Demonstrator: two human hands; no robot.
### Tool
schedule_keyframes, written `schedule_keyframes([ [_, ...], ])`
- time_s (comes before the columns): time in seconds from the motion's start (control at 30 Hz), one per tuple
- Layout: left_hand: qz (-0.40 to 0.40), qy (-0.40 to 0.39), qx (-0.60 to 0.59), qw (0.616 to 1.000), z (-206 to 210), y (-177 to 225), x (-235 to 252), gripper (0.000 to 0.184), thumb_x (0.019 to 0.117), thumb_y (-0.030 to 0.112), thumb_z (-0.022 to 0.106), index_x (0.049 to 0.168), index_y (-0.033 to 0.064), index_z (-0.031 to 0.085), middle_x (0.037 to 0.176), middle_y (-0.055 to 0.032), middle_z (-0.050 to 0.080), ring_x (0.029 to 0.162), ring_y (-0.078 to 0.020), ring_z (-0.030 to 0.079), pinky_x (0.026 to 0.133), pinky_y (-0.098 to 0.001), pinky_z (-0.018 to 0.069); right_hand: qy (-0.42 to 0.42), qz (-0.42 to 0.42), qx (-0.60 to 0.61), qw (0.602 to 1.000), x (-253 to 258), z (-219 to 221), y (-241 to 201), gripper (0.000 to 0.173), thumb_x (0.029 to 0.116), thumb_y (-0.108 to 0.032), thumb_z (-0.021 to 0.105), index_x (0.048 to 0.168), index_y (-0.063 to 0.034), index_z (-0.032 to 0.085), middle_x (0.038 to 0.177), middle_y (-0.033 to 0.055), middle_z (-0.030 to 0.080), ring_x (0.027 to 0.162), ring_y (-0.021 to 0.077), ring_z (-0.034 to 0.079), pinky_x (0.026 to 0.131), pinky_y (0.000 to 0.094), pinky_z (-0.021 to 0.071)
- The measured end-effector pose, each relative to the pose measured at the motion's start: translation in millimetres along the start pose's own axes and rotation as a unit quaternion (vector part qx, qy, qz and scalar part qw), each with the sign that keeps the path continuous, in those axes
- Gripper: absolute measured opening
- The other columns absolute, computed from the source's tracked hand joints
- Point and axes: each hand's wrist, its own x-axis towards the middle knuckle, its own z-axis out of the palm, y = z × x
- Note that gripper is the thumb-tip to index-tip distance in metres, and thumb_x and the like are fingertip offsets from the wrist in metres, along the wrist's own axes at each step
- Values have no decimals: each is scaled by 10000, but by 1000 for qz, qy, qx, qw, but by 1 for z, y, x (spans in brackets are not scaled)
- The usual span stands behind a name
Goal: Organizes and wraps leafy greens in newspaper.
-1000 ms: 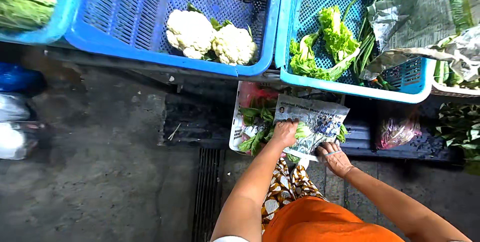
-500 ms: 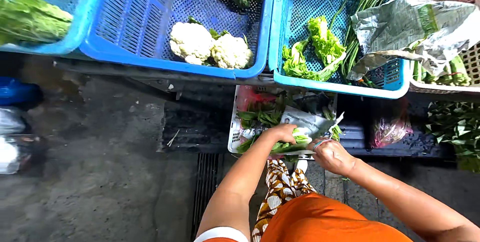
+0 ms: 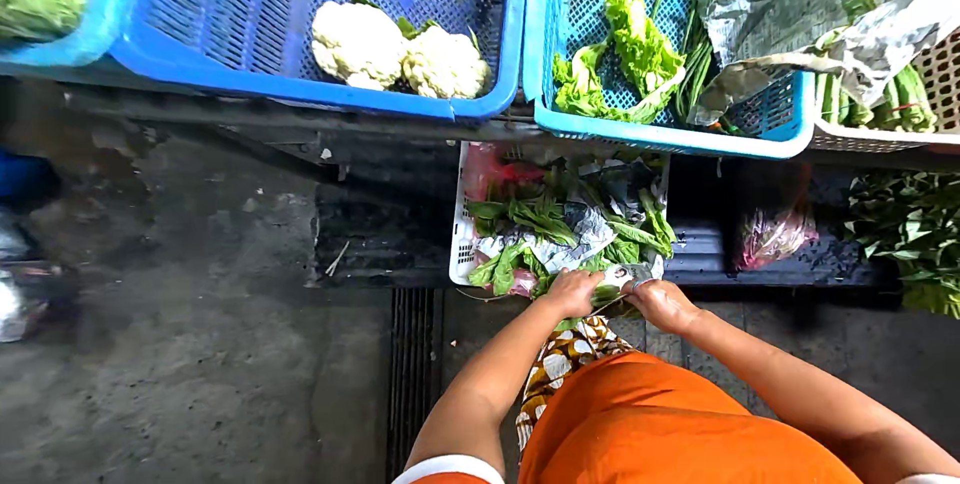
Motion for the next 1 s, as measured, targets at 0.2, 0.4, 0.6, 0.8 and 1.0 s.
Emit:
schedule_keyframes([
  [0.2,-21,-35,-6,999,-10,3,5,736,812,219,742,1485,118,463,1352,-206,601,1252,-399,579,1011,-635,429,2,73,39,997,38,4,26,303,1022,-258,560,1211,-87,724,1583,255,396,1536,416,246,1258,531,221],
  [0.4,-28,-64,-27,997,-19,1,12,710,837,270,764,1473,126,484,1356,-205,609,1252,-405,583,1012,-656,428,-116,132,65,982,63,-13,24,356,1090,-254,470,1281,-14,651,1269,223,662,1248,365,606,1093,558,430],
  [0.6,-35,-52,-131,989,-55,-10,12,734,826,168,810,1485,74,499,1356,-247,609,1265,-436,577,1035,-671,436,-41,85,42,995,71,-54,1,286,1068,-249,538,1130,-27,706,1079,221,711,1078,404,672,958,626,496],
  [0.8,-45,61,-92,993,-124,-7,-13,660,801,241,831,1384,86,563,1263,-220,656,1205,-419,612,1023,-668,442,70,-12,18,997,78,-113,-20,250,1063,-214,536,1127,-48,712,1067,178,722,1069,355,688,976,586,513],
  [1.0,-58,196,4,979,-79,-12,26,675,745,223,853,1367,134,607,1213,-203,672,1147,-414,627,991,-658,455,156,-100,-56,981,70,-68,24,168,996,-164,619,1021,-63,750,1209,140,699,1197,313,637,1046,511,513],
])
